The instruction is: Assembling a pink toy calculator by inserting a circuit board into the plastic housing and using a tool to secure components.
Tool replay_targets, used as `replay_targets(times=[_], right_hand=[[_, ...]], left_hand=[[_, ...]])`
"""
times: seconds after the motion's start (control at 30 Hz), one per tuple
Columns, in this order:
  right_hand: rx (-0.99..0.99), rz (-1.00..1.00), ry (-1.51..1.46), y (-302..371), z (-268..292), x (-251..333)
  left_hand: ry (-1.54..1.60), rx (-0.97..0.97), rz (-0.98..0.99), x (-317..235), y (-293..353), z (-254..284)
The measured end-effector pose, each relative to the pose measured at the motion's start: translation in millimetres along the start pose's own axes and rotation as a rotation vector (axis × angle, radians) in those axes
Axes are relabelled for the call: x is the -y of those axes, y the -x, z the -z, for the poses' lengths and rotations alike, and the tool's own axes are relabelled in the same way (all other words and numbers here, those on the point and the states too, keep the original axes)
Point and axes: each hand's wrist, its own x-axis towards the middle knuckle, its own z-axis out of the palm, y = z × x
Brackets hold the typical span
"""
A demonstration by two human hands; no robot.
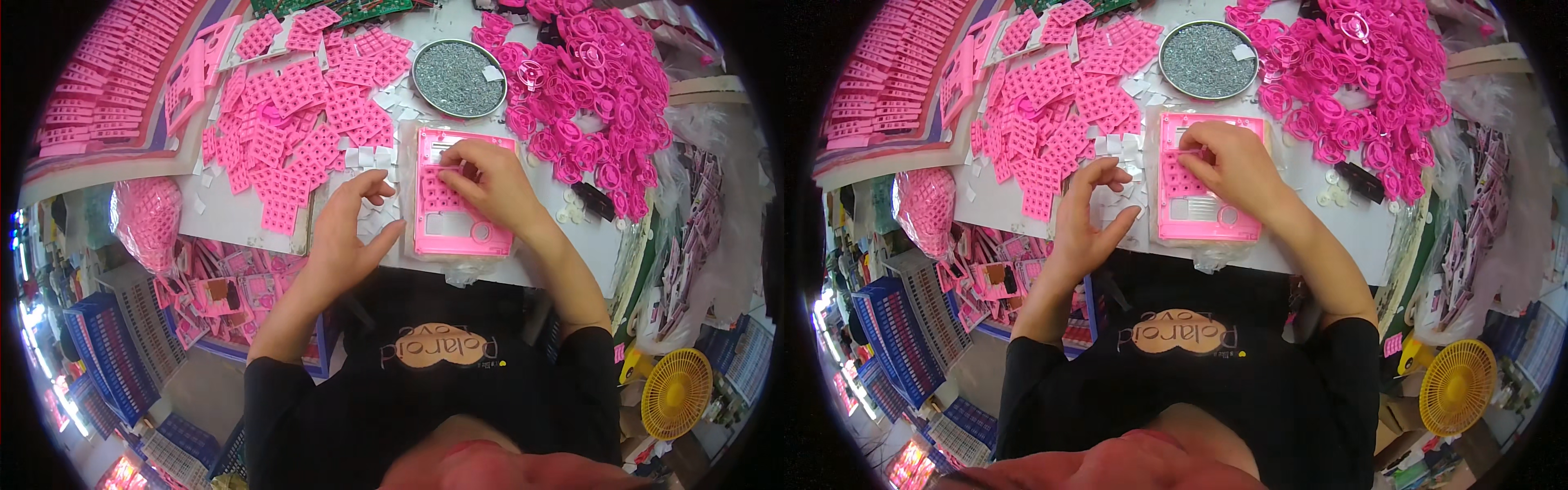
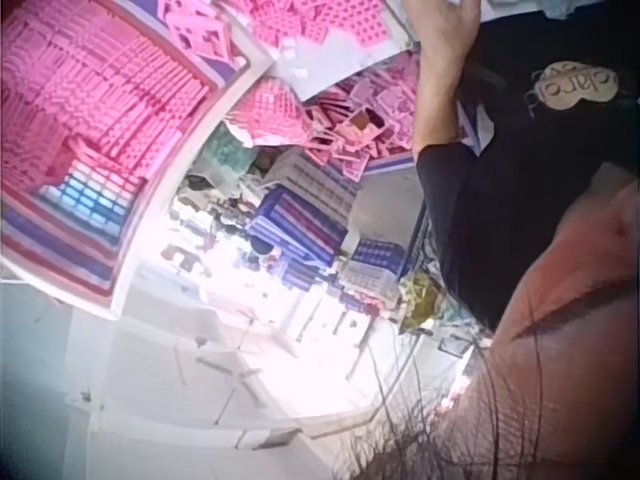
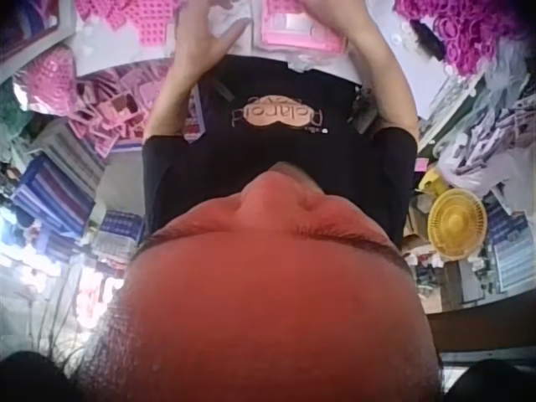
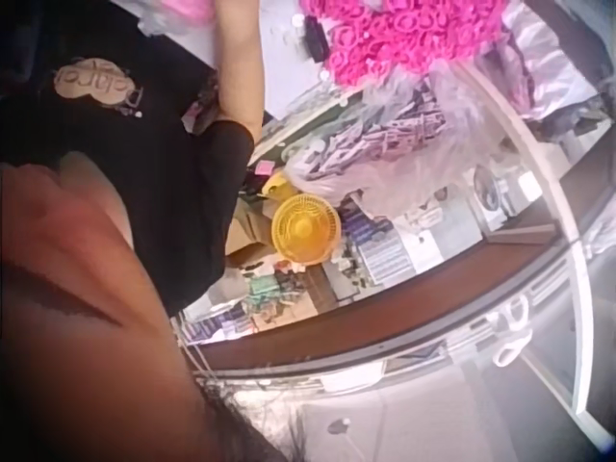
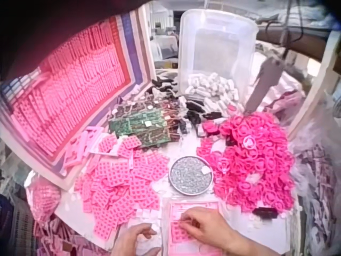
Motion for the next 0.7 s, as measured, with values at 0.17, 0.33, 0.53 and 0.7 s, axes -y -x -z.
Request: replay_targets(times=[0.17, 0.33, 0.53, 0.7], right_hand=[[-0.074, 0.091, 0.245, 6.5, -1.5, 0.8], [-0.14, 0.417, 0.438, 23.5, 4.3, -8.3], [0.272, 0.335, 0.706, 43.3, -20.2, 15.5], [0.314, 0.311, 0.701, 41.8, -20.2, 23.1]], left_hand=[[-0.038, -0.05, 0.024, 9.6, 4.9, 2.0], [-0.05, -0.13, 0.013, 19.3, 0.2, 17.1], [-0.114, -0.121, -0.054, 13.7, -31.1, 28.0], [-0.332, -0.161, 0.001, 41.1, -123.7, 70.1]])
